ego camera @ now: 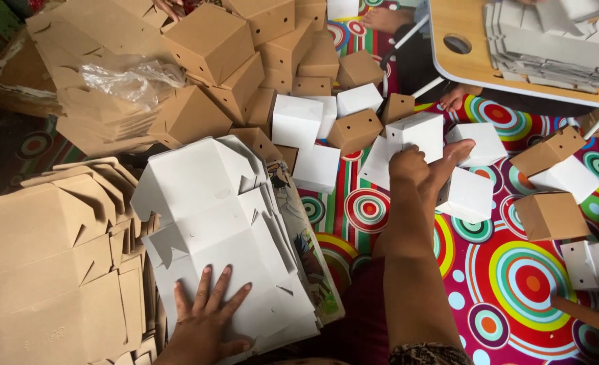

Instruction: Assembling small white cardboard boxes from flat templates by folding them along creases.

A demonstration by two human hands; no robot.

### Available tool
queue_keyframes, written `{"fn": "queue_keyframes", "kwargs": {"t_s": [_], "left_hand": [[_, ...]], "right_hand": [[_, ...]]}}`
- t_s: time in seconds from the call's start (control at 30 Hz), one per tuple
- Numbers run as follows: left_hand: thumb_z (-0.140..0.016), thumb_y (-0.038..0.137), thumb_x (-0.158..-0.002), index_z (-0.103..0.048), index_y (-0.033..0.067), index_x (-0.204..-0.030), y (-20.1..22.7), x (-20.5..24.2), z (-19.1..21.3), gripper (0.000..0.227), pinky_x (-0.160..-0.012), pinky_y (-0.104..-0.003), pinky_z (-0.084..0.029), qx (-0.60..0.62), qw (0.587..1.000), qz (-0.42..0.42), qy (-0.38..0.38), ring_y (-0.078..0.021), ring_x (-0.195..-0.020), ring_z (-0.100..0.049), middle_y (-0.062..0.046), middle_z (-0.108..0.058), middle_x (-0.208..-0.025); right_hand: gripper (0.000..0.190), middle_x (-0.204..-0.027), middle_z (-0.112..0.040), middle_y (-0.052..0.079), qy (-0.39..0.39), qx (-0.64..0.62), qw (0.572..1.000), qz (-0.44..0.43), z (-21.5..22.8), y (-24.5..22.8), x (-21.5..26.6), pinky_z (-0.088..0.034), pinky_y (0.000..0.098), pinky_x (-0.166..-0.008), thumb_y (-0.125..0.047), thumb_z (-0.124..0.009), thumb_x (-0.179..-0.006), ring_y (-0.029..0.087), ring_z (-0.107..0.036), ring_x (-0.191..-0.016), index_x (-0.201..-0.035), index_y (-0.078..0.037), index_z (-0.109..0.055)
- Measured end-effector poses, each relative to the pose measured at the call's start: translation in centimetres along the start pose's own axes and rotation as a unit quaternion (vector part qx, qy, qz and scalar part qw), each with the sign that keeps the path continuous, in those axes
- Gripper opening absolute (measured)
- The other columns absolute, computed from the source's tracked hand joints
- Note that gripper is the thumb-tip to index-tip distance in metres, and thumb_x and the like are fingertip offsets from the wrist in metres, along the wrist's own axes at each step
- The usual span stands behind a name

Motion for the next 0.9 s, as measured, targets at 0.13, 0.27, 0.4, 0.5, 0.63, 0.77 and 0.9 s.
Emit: {"fn": "queue_keyframes", "kwargs": {"t_s": [0.13, 0.27, 0.4, 0.5, 0.63, 0.77, 0.9], "left_hand": [[-0.055, 0.121, -0.032, -0.012, 0.0375, -0.156, 0.1, 0.4, -1.2, 0.156, -0.107, -0.076, 0.005, -0.031, 1.000, -0.001, 0.001, -0.0429, -0.161, 0.014, -0.013, 0.005, -0.174], [-0.055, 0.122, -0.027, -0.014, 0.0395, -0.156, 0.2, 0.7, -1.5, 0.159, -0.109, -0.079, 0.002, -0.030, 0.999, 0.010, 0.007, -0.0420, -0.163, 0.009, -0.011, 0.000, -0.174], [-0.056, 0.123, -0.029, -0.016, 0.0389, -0.155, 0.0, 0.6, -1.7, 0.157, -0.108, -0.078, 0.004, -0.024, 1.000, -0.003, -0.003, -0.0428, -0.163, 0.011, -0.011, 0.002, -0.175], [-0.056, 0.125, -0.032, -0.017, 0.0405, -0.155, -0.2, 0.4, -1.5, 0.154, -0.107, -0.079, 0.003, -0.024, 1.000, -0.003, -0.013, -0.0426, -0.162, 0.010, -0.010, 0.001, -0.175], [-0.075, 0.090, -0.060, -0.007, 0.0376, -0.158, -1.1, -2.9, 3.1, 0.130, -0.110, -0.071, 0.020, 0.143, 0.949, 0.084, -0.267, -0.0340, -0.155, 0.024, -0.004, 0.010, -0.171], [-0.085, 0.042, -0.076, -0.024, 0.0144, -0.158, -2.1, -1.1, 2.5, 0.106, -0.119, -0.056, -0.009, 0.436, 0.870, 0.185, -0.139, -0.0333, -0.153, -0.020, -0.016, -0.025, -0.165], [-0.083, 0.032, -0.069, 0.002, 0.0048, -0.159, -1.3, -5.7, 8.3, 0.127, -0.119, -0.054, -0.014, 0.586, 0.753, 0.277, -0.115, -0.0386, -0.156, 0.000, -0.023, 0.001, -0.169]], "right_hand": [[0.038, -0.117, -0.065, 0.021, 0.012, 0.013, 0.999, 0.026, 0.6, -0.4, -0.1, -0.057, 0.0460, -0.081, -0.027, -0.050, -0.104, 0.035, -0.070, -0.099, -0.132, -0.002, -0.056], [0.036, -0.111, -0.070, 0.021, 0.022, 0.010, 0.998, 0.061, -1.5, -0.3, -2.4, -0.057, 0.0441, -0.084, -0.025, -0.058, -0.099, 0.035, -0.072, -0.096, -0.125, 0.001, -0.057], [0.027, -0.106, -0.071, 0.020, 0.018, -0.031, 0.997, 0.063, -1.9, -0.9, -2.8, -0.056, 0.0455, -0.083, -0.017, -0.054, -0.101, 0.036, -0.072, -0.095, -0.119, 0.000, -0.063], [0.028, -0.107, -0.073, 0.021, 0.024, -0.057, 0.996, 0.064, -2.8, 0.4, -3.5, -0.057, 0.0452, -0.086, -0.011, -0.049, -0.100, 0.037, -0.072, -0.097, -0.120, -0.001, -0.066], [0.055, -0.164, -0.010, 0.030, 0.213, -0.296, 0.927, 0.084, 6.4, 1.0, 2.7, -0.016, 0.0371, -0.123, -0.010, -0.052, -0.105, 0.037, -0.020, -0.150, -0.144, 0.017, -0.024], [0.028, -0.165, -0.003, 0.037, 0.150, -0.324, 0.910, 0.212, 12.3, -0.1, 12.1, -0.013, 0.0490, -0.125, -0.003, -0.059, -0.090, 0.052, 0.000, -0.154, -0.104, 0.020, -0.065], [0.111, -0.178, 0.010, 0.013, 0.168, -0.396, 0.799, 0.421, 14.6, -0.2, 25.4, -0.021, 0.0400, -0.140, 0.021, -0.051, -0.082, 0.035, -0.006, -0.172, -0.170, -0.019, 0.002]]}}
Point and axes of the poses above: each hand's wrist, its own x-axis away from the middle knuckle, its own z-axis out of the back of the hand, y = z × x, the point moved 3 cm from there along -x, towards the middle knuckle
